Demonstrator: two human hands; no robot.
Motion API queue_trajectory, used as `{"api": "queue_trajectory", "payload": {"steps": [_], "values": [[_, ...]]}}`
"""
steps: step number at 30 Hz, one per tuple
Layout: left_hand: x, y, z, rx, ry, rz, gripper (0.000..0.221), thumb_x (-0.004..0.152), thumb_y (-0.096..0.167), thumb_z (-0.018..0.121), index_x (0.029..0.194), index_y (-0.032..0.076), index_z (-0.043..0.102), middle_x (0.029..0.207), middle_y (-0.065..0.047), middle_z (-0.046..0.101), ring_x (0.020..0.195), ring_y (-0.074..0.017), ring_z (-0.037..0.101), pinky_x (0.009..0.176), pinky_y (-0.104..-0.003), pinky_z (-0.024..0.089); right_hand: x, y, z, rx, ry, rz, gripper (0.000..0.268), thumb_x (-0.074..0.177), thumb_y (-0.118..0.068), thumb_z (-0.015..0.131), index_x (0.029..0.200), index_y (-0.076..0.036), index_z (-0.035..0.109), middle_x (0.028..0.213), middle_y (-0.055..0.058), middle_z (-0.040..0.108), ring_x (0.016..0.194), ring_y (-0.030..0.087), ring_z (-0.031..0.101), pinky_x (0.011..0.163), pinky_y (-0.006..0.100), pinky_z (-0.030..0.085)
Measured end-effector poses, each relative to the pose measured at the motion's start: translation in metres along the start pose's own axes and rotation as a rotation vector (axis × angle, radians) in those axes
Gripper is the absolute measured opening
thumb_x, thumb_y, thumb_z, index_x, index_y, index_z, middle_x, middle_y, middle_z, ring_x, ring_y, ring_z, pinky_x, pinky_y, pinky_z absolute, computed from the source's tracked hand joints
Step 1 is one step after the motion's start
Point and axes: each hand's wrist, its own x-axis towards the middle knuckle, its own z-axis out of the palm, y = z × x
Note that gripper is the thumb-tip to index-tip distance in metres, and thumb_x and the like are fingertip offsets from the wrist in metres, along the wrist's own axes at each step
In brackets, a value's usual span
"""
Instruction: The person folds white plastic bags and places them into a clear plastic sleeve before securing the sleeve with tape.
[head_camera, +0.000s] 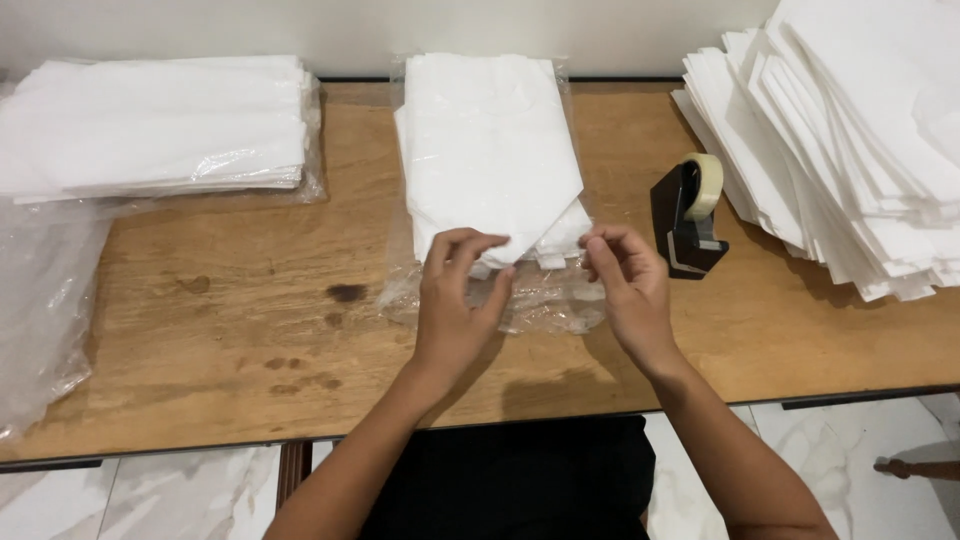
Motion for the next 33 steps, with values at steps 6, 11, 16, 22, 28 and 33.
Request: {"api": "queue_trajectory", "payload": {"steps": [6, 11, 16, 22, 28, 33], "values": [[-0.005, -0.071, 0.018, 0.733, -0.484, 0.415, 0.022, 0.085, 0.015, 0.07, 0.107, 0.014, 0.071, 0.106, -0.005, 0.068, 0.106, -0.0244, 0.062, 0.091, -0.042, 0.044, -0.017, 0.028, 0.013, -0.254, -0.347, 0.02, 0.04, 0.09, -0.003, 0.063, 0.122, 0.0, 0.039, 0.105, 0.018, 0.066, 0.101, 0.027, 0.066, 0.09, 0.04, 0.051], [-0.007, -0.12, 0.028, 0.83, -0.436, 0.593, 0.019, 0.087, 0.027, 0.064, 0.098, 0.012, 0.07, 0.092, -0.006, 0.066, 0.092, -0.0244, 0.064, 0.08, -0.037, 0.049, -0.012, 0.053, 0.015, -0.277, -0.469, 0.081, 0.038, 0.093, 0.001, 0.051, 0.121, -0.003, 0.025, 0.107, 0.022, 0.066, 0.104, 0.036, 0.067, 0.088, 0.045, 0.054], [0.009, -0.122, 0.026, 0.789, -0.514, 0.438, 0.026, 0.097, 0.023, 0.053, 0.109, 0.006, 0.066, 0.096, -0.01, 0.063, 0.091, -0.0292, 0.064, 0.076, -0.04, 0.05, 0.008, 0.071, 0.015, -0.304, -0.534, 0.094, 0.039, 0.095, 0.0, 0.049, 0.121, -0.009, 0.022, 0.102, 0.015, 0.068, 0.099, 0.033, 0.067, 0.081, 0.043, 0.053], [0.008, -0.128, 0.027, 0.745, -0.461, 0.419, 0.031, 0.097, 0.032, 0.053, 0.096, 0.01, 0.075, 0.097, -0.007, 0.063, 0.092, -0.0285, 0.064, 0.075, -0.039, 0.048, 0.001, 0.082, 0.011, -0.297, -0.458, 0.257, 0.016, 0.095, -0.021, 0.062, 0.095, -0.005, 0.064, 0.089, 0.012, 0.068, 0.092, 0.023, 0.066, 0.081, 0.04, 0.051], [0.013, -0.141, 0.029, 0.577, -0.332, 0.379, 0.032, 0.095, 0.036, 0.059, 0.084, 0.012, 0.077, 0.09, -0.005, 0.065, 0.088, -0.0268, 0.065, 0.077, -0.038, 0.051, 0.003, 0.085, 0.018, -0.395, -0.403, 0.281, 0.023, 0.092, -0.028, 0.065, 0.088, -0.007, 0.074, 0.111, 0.011, 0.066, 0.112, 0.03, 0.062, 0.098, 0.042, 0.045], [0.013, -0.147, 0.027, 0.53, -0.371, 0.32, 0.017, 0.09, 0.03, 0.065, 0.097, 0.016, 0.073, 0.097, -0.003, 0.067, 0.098, -0.0261, 0.066, 0.083, -0.038, 0.052, -0.003, 0.075, 0.028, -0.494, -0.378, 0.248, 0.03, 0.092, -0.029, 0.063, 0.089, -0.001, 0.073, 0.106, 0.018, 0.057, 0.109, 0.039, 0.059, 0.096, 0.047, 0.044]]}}
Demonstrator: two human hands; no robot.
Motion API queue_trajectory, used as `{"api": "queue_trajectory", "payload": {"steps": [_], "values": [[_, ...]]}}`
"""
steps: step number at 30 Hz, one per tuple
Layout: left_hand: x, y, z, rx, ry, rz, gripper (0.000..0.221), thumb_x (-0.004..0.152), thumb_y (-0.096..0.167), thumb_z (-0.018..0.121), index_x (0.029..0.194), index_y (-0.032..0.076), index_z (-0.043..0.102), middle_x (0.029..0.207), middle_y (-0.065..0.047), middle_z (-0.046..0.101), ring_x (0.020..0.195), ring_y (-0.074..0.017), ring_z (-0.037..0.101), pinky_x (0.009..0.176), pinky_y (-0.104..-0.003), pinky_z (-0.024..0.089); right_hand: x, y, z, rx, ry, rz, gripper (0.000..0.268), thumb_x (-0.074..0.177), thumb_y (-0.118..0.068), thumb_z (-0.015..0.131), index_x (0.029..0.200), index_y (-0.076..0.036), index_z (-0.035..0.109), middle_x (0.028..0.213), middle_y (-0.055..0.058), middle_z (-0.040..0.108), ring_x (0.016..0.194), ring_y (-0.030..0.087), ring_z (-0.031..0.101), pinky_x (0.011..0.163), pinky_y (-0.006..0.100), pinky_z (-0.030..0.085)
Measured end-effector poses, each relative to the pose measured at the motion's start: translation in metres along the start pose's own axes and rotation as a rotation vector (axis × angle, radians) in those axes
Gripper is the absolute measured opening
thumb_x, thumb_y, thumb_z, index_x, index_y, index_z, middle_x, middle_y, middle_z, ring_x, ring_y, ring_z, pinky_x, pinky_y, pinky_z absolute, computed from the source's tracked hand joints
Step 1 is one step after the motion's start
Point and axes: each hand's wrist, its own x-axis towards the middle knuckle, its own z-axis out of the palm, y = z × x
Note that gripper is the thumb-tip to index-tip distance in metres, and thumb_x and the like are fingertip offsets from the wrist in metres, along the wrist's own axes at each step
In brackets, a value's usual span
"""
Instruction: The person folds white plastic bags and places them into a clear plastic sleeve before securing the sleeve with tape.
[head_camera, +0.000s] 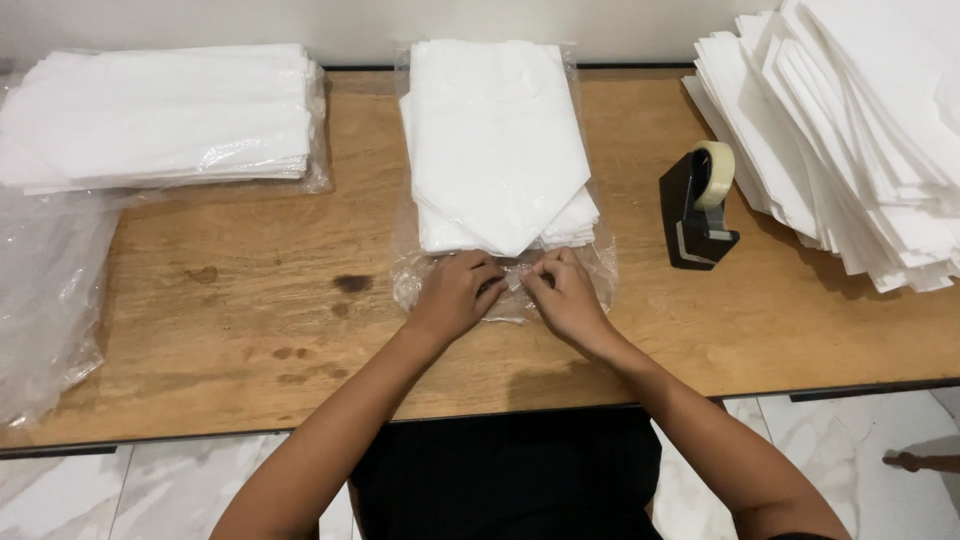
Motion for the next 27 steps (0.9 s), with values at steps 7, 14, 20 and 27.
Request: {"api": "queue_trajectory", "payload": {"steps": [7, 14, 20, 27], "values": [[-0.004, 0.008, -0.016, -0.214, -0.069, -0.066, 0.022, 0.092, 0.017, 0.063, 0.114, 0.011, 0.064, 0.104, -0.012, 0.068, 0.108, -0.0328, 0.066, 0.095, -0.043, 0.052, 0.003, 0.01, 0.014, -0.002, 0.077, 0.008, 0.028, 0.093, -0.023, 0.061, 0.086, 0.002, 0.07, 0.106, 0.018, 0.052, 0.109, 0.039, 0.057, 0.096, 0.046, 0.043], [-0.005, 0.012, -0.02, -0.179, -0.07, -0.041, 0.029, 0.094, 0.014, 0.06, 0.122, 0.009, 0.061, 0.109, -0.016, 0.066, 0.11, -0.0366, 0.064, 0.097, -0.045, 0.052, 0.005, 0.013, 0.02, -0.033, 0.118, -0.026, 0.026, 0.09, -0.022, 0.062, 0.084, 0.003, 0.069, 0.102, 0.019, 0.053, 0.103, 0.043, 0.059, 0.091, 0.047, 0.046], [-0.005, 0.008, -0.013, -0.159, -0.064, -0.028, 0.025, 0.096, 0.017, 0.059, 0.12, 0.01, 0.061, 0.109, -0.014, 0.066, 0.11, -0.0345, 0.064, 0.096, -0.044, 0.052, 0.005, 0.009, 0.02, -0.087, 0.128, -0.054, 0.027, 0.091, -0.021, 0.061, 0.085, 0.004, 0.068, 0.101, 0.021, 0.053, 0.098, 0.046, 0.06, 0.086, 0.05, 0.046], [-0.005, 0.007, -0.007, -0.112, -0.041, 0.0, 0.017, 0.095, 0.017, 0.06, 0.109, 0.016, 0.07, 0.11, -0.01, 0.065, 0.111, -0.0323, 0.063, 0.096, -0.043, 0.051, 0.001, -0.003, 0.018, -0.116, 0.123, -0.003, 0.028, 0.092, -0.024, 0.059, 0.083, 0.0, 0.069, 0.104, 0.019, 0.054, 0.101, 0.045, 0.059, 0.089, 0.049, 0.046]]}}
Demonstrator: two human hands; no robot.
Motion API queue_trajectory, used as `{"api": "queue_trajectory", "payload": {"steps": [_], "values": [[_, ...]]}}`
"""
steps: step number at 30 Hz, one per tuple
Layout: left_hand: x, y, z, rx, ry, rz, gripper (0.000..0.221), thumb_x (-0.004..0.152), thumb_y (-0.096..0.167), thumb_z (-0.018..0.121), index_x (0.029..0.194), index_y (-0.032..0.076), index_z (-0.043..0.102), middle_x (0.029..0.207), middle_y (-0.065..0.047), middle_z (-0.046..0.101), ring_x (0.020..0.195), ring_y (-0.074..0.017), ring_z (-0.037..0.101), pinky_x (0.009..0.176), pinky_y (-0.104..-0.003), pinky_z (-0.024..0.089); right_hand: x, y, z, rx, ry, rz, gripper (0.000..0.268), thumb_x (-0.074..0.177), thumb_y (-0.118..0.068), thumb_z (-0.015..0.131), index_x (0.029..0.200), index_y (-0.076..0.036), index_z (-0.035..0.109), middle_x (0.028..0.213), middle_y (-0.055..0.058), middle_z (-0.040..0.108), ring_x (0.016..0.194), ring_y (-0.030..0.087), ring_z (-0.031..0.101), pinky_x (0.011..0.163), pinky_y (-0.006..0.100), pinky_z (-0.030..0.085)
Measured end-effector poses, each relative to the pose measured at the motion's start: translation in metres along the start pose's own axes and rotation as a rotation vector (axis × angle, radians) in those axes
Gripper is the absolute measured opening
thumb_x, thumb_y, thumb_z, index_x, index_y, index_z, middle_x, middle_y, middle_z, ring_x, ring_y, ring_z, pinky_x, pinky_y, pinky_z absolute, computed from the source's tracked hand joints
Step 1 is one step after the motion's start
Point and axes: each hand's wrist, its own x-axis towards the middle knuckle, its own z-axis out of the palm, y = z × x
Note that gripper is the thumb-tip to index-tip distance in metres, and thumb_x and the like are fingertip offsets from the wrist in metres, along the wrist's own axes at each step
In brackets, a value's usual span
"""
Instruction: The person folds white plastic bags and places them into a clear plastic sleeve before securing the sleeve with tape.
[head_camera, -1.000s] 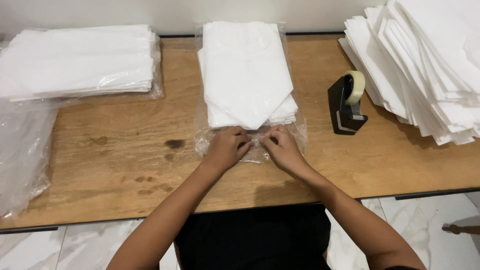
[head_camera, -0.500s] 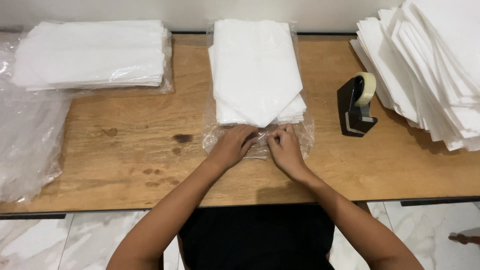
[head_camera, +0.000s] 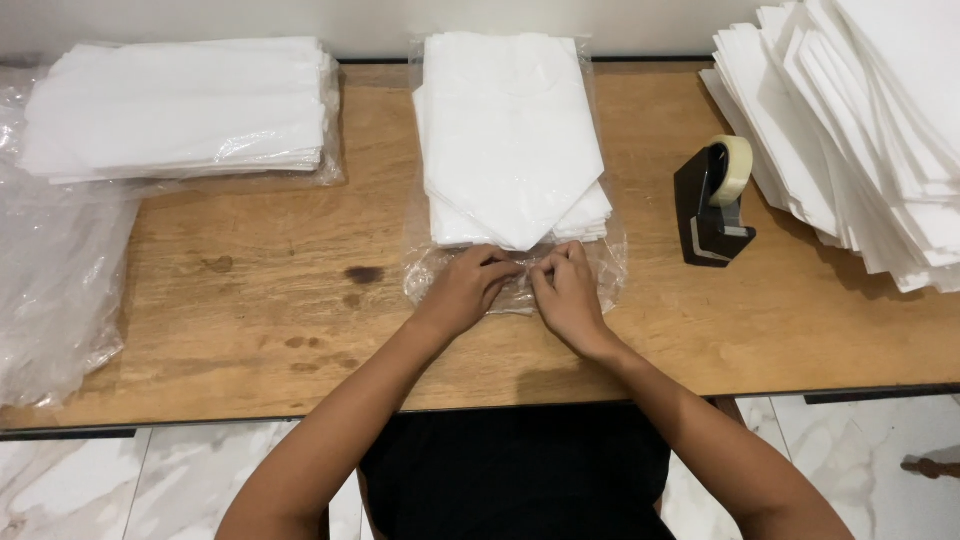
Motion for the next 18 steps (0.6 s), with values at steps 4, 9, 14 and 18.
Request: {"api": "queue_trajectory", "payload": {"steps": [4, 9, 14, 18], "values": [[-0.002, 0.004, -0.003, 0.034, 0.008, 0.003, 0.017, 0.095, 0.016, 0.059, 0.107, 0.016, 0.073, 0.111, -0.008, 0.065, 0.111, -0.0308, 0.063, 0.093, -0.042, 0.051, 0.003, 0.009, 0.006, -0.026, -0.002, -0.002, 0.027, 0.091, -0.026, 0.061, 0.082, -0.002, 0.069, 0.103, 0.017, 0.054, 0.102, 0.046, 0.059, 0.089, 0.051, 0.045], [-0.001, -0.007, 0.007, 0.112, 0.029, 0.056, 0.016, 0.096, 0.019, 0.059, 0.104, 0.016, 0.072, 0.11, -0.006, 0.065, 0.11, -0.0279, 0.063, 0.091, -0.04, 0.052, 0.003, 0.008, 0.005, -0.108, -0.011, -0.043, 0.024, 0.089, -0.023, 0.06, 0.08, -0.001, 0.067, 0.102, 0.017, 0.053, 0.1, 0.047, 0.059, 0.087, 0.051, 0.046], [-0.001, -0.008, 0.009, 0.147, 0.026, 0.057, 0.017, 0.095, 0.021, 0.059, 0.104, 0.016, 0.073, 0.11, -0.005, 0.064, 0.11, -0.0274, 0.063, 0.09, -0.04, 0.051, 0.002, 0.001, -0.001, -0.271, -0.034, -0.07, 0.024, 0.088, -0.021, 0.062, 0.076, -0.001, 0.068, 0.099, 0.019, 0.054, 0.096, 0.047, 0.06, 0.084, 0.052, 0.047], [-0.002, -0.004, 0.006, 0.193, 0.031, 0.075, 0.018, 0.094, 0.02, 0.059, 0.104, 0.017, 0.073, 0.109, -0.004, 0.065, 0.108, -0.0255, 0.063, 0.087, -0.038, 0.052, 0.0, -0.004, -0.002, -0.306, -0.05, -0.072, 0.024, 0.087, -0.021, 0.064, 0.072, -0.003, 0.064, 0.098, 0.016, 0.053, 0.098, 0.043, 0.06, 0.084, 0.048, 0.049]]}}
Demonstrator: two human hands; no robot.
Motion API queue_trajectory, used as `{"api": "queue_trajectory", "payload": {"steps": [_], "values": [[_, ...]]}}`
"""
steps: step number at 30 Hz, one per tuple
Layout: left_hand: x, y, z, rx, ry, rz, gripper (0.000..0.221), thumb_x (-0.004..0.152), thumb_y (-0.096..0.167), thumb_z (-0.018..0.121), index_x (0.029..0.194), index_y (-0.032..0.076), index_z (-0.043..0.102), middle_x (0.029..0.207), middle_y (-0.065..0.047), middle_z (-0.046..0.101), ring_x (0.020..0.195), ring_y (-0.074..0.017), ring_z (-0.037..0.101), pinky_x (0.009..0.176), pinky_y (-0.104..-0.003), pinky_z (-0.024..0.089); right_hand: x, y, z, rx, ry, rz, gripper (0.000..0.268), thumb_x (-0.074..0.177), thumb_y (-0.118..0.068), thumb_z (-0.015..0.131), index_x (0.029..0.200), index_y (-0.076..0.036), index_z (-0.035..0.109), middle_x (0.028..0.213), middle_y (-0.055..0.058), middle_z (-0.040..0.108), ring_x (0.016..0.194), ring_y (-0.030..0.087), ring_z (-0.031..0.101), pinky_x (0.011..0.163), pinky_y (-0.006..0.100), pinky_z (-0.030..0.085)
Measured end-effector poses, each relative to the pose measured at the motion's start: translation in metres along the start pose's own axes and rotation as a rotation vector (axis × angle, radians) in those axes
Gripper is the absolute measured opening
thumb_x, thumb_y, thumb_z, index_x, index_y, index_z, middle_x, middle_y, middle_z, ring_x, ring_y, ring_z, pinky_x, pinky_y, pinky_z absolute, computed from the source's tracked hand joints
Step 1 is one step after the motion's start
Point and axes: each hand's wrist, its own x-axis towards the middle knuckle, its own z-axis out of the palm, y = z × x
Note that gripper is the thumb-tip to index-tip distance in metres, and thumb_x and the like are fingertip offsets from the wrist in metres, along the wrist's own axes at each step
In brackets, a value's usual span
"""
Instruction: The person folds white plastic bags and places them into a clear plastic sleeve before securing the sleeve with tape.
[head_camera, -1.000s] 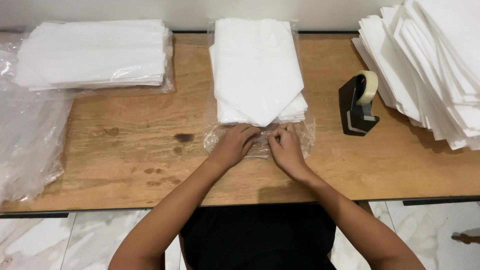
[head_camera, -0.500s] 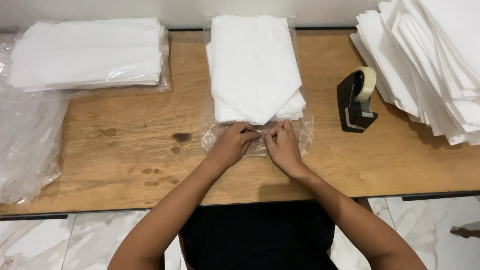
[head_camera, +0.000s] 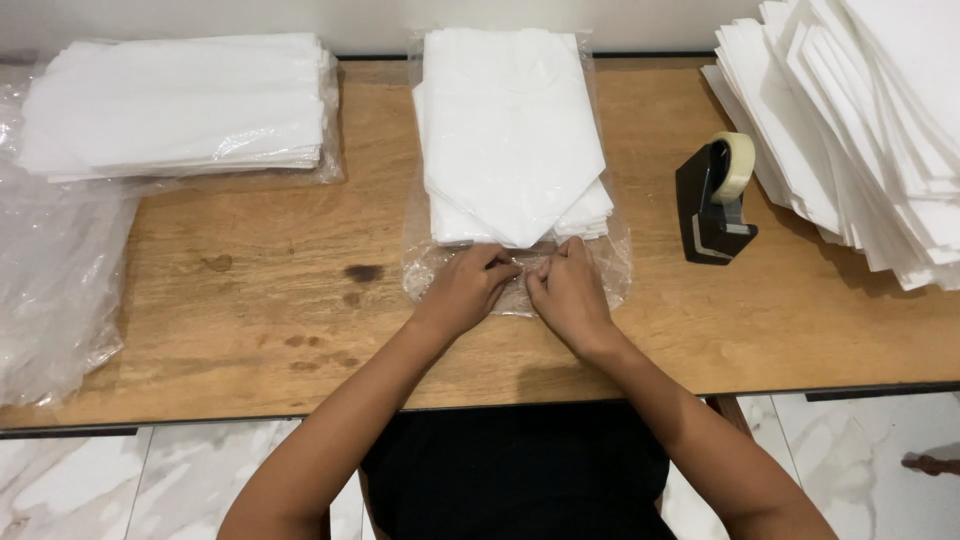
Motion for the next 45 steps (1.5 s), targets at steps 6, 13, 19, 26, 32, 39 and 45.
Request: {"api": "queue_trajectory", "payload": {"steps": [6, 13, 19, 26, 32, 39, 45], "values": [[0.001, 0.005, -0.007, 0.0, -0.014, -0.028, 0.017, 0.092, 0.023, 0.062, 0.101, 0.017, 0.074, 0.106, -0.002, 0.066, 0.104, -0.0238, 0.065, 0.084, -0.037, 0.052, -0.004, -0.008, -0.014, -0.047, -0.002, -0.058, 0.028, 0.087, -0.022, 0.067, 0.069, -0.003, 0.057, 0.094, 0.016, 0.051, 0.094, 0.042, 0.06, 0.078, 0.044, 0.052], [0.005, 0.011, 0.02, 0.233, 0.056, -0.039, 0.015, 0.092, 0.032, 0.062, 0.098, 0.023, 0.073, 0.102, 0.006, 0.064, 0.097, -0.0166, 0.066, 0.081, -0.034, 0.049, -0.005, 0.033, -0.002, -0.452, 0.076, -0.389, 0.009, 0.092, -0.022, 0.06, 0.092, -0.022, 0.069, 0.098, -0.002, 0.065, 0.103, 0.019, 0.062, 0.075, 0.033, 0.046], [0.002, 0.017, -0.002, 0.043, -0.055, 0.09, 0.022, 0.099, 0.019, 0.052, 0.108, 0.017, 0.072, 0.113, -0.002, 0.069, 0.108, -0.0236, 0.066, 0.086, -0.037, 0.051, -0.009, 0.021, -0.044, -0.388, -0.118, -0.583, 0.028, 0.09, -0.016, 0.05, 0.107, -0.015, 0.072, 0.115, 0.005, 0.071, 0.109, 0.025, 0.065, 0.082, 0.038, 0.048], [-0.037, -0.01, -0.072, 0.237, -0.294, 0.475, 0.054, 0.081, 0.039, 0.045, 0.123, 0.01, 0.06, 0.122, -0.013, 0.061, 0.121, -0.0286, 0.057, 0.098, -0.044, 0.04, -0.006, 0.091, -0.076, -0.485, -0.183, -0.955, 0.061, 0.075, -0.042, 0.058, 0.131, -0.016, 0.056, 0.136, 0.011, 0.058, 0.133, 0.027, 0.049, 0.111, 0.044, 0.033], [-0.042, -0.044, -0.112, 0.462, 0.07, 0.791, 0.017, 0.091, 0.02, 0.053, 0.093, 0.012, 0.067, 0.108, -0.007, 0.071, 0.108, -0.0208, 0.067, 0.096, -0.034, 0.048, 0.002, 0.119, -0.082, -0.62, 0.151, -1.276, 0.032, 0.084, -0.024, 0.05, 0.112, -0.013, 0.062, 0.134, 0.01, 0.06, 0.132, 0.024, 0.053, 0.111, 0.041, 0.038], [-0.036, -0.06, -0.113, 0.45, 0.0, 0.865, 0.013, 0.095, 0.019, 0.058, 0.089, 0.01, 0.066, 0.107, -0.007, 0.071, 0.115, -0.0218, 0.064, 0.104, -0.037, 0.049, 0.018, 0.135, -0.077, -0.599, 0.153, -1.421, 0.021, 0.092, -0.024, 0.045, 0.091, -0.007, 0.059, 0.131, 0.016, 0.063, 0.128, 0.026, 0.056, 0.106, 0.044, 0.044], [-0.042, -0.081, -0.077, 0.286, -0.027, 0.702, 0.02, 0.093, 0.026, 0.062, 0.082, 0.009, 0.061, 0.092, -0.005, 0.07, 0.102, -0.0214, 0.068, 0.1, -0.038, 0.052, 0.022, 0.136, -0.083, -0.599, 0.031, -1.382, 0.03, 0.089, -0.032, 0.042, 0.099, -0.007, 0.056, 0.129, 0.016, 0.061, 0.13, 0.03, 0.052, 0.107, 0.047, 0.04]]}}
